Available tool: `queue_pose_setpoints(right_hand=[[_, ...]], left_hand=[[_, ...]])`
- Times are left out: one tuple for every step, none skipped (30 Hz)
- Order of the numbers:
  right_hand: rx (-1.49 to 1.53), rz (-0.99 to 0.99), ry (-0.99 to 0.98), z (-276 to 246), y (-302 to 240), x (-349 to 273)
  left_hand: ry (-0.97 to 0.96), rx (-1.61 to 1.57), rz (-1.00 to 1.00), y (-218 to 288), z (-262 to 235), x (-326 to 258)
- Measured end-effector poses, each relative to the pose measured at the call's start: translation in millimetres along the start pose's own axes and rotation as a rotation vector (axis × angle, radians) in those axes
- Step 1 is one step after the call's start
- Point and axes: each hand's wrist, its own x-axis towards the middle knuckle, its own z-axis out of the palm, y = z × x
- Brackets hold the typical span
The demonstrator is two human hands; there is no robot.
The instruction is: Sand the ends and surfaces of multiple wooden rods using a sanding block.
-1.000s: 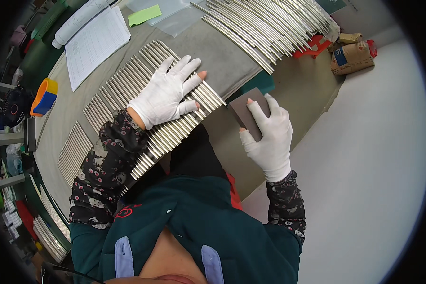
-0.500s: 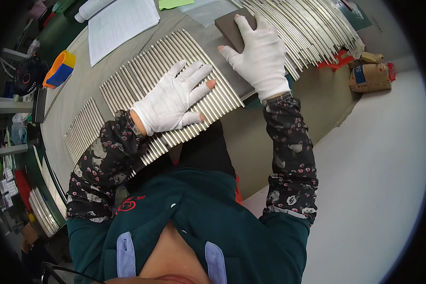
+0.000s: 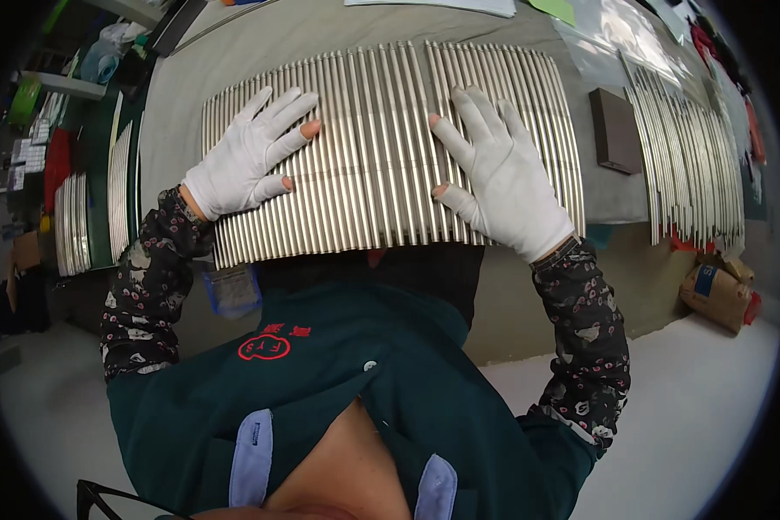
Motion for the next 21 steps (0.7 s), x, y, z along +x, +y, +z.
queue_pose_setpoints(right_hand=[[0.024, -0.026, -0.008, 1, -4, 5], [0.046, -0.051, -0.016, 1, -8, 10], [0.053, -0.073, -0.013, 1, -13, 15], [0.071, -0.102, -0.023, 2, -19, 21], [0.089, -0.131, -0.034, 2, -26, 26], [0.091, -0.148, -0.036, 3, -30, 32], [0.096, -0.169, -0.039, 4, -36, 38], [0.101, -0.189, -0.042, 5, -42, 43], [0.106, -0.188, -0.042, 3, -46, 48], [0.103, -0.19, -0.049, 2, -50, 53], [0.091, -0.193, -0.041, 3, -53, 57], [0.085, -0.206, -0.03, 4, -56, 62], [0.071, -0.22, -0.037, 4, -58, 69], [0.072, -0.229, -0.039, 7, -56, 76], [0.066, -0.237, -0.007, 12, -52, 83], [0.059, -0.241, 0.021, 15, -48, 91], [0.007, -0.199, 0.037, 18, -43, 100], [-0.014, -0.145, 0.083, 25, -36, 111], [-0.061, -0.074, 0.115, 34, -29, 124], [-0.107, -0.003, 0.148, 41, -22, 134], [-0.105, -0.01, 0.147, 45, -23, 143]], left_hand=[[0.002, 0.011, -0.036, -1, -1, -7], [-0.003, 0.017, -0.06, -4, -1, -15], [0.038, 0.044, -0.097, -7, 0, -23], [0.079, 0.071, -0.132, -9, 1, -29], [0.083, 0.083, -0.185, -11, 1, -36], [0.085, 0.083, -0.202, -13, 1, -38], [0.084, 0.119, -0.222, -14, 2, -39], [0.081, 0.154, -0.242, -13, 3, -40], [0.073, 0.177, -0.249, -9, -1, -33], [0.078, 0.172, -0.251, -7, -2, -27], [0.076, 0.172, -0.243, -6, -3, -20], [0.07, 0.175, -0.245, -4, -5, -16], [0.073, 0.167, -0.251, -2, -7, -12], [0.075, 0.167, -0.261, -4, -7, -10], [0.079, 0.144, -0.269, -8, -6, -7], [0.087, 0.118, -0.274, -12, -5, -3], [0.147, 0.15, -0.328, -18, -2, 3], [0.151, 0.151, -0.33, -24, -1, 9], [0.195, 0.111, -0.403, -32, 0, 13], [0.239, 0.07, -0.475, -40, 2, 18], [0.343, 0.106, -0.494, -42, 5, 23]])
